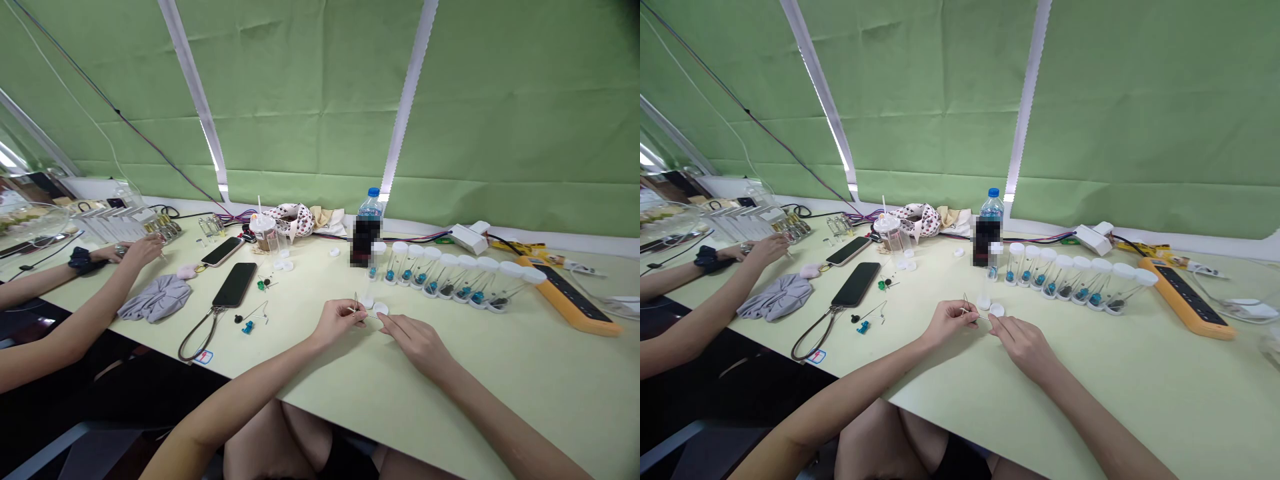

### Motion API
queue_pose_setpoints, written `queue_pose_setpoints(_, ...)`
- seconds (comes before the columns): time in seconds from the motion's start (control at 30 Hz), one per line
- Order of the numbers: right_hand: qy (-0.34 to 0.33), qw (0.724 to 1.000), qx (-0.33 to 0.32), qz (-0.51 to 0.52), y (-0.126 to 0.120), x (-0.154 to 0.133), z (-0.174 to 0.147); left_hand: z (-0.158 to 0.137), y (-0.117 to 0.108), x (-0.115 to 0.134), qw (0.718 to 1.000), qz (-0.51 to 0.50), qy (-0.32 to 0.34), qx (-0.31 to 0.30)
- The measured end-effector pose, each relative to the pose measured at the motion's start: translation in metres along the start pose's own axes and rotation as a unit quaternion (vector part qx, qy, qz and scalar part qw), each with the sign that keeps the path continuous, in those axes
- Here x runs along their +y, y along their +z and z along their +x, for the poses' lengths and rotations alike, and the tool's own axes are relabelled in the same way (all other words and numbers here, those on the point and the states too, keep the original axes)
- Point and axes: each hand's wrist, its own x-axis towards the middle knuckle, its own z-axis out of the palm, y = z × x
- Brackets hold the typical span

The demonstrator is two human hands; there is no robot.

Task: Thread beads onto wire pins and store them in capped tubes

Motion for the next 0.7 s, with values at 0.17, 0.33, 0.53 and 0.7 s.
queue_pose_setpoints(0.17, 0.006, 1.000, -0.004, 0.000, 0.0025, -0.0016, -0.0004, -0.0011, 0.0001, 0.0017, 1.000, 0.021, 0.005, 0.003)
queue_pose_setpoints(0.33, 0.038, 0.998, -0.015, 0.042, 0.0076, -0.0008, -0.0025, -0.0031, 0.0001, 0.0045, 0.999, 0.047, 0.016, -0.004)
queue_pose_setpoints(0.53, 0.133, 0.981, -0.053, 0.133, 0.0068, -0.0027, -0.0008, -0.0041, 0.0007, 0.0055, 0.997, 0.076, 0.028, -0.008)
queue_pose_setpoints(0.7, 0.222, 0.950, -0.078, 0.204, 0.0011, -0.0060, 0.0052, -0.0056, 0.0004, 0.0070, 0.994, 0.095, 0.056, -0.019)
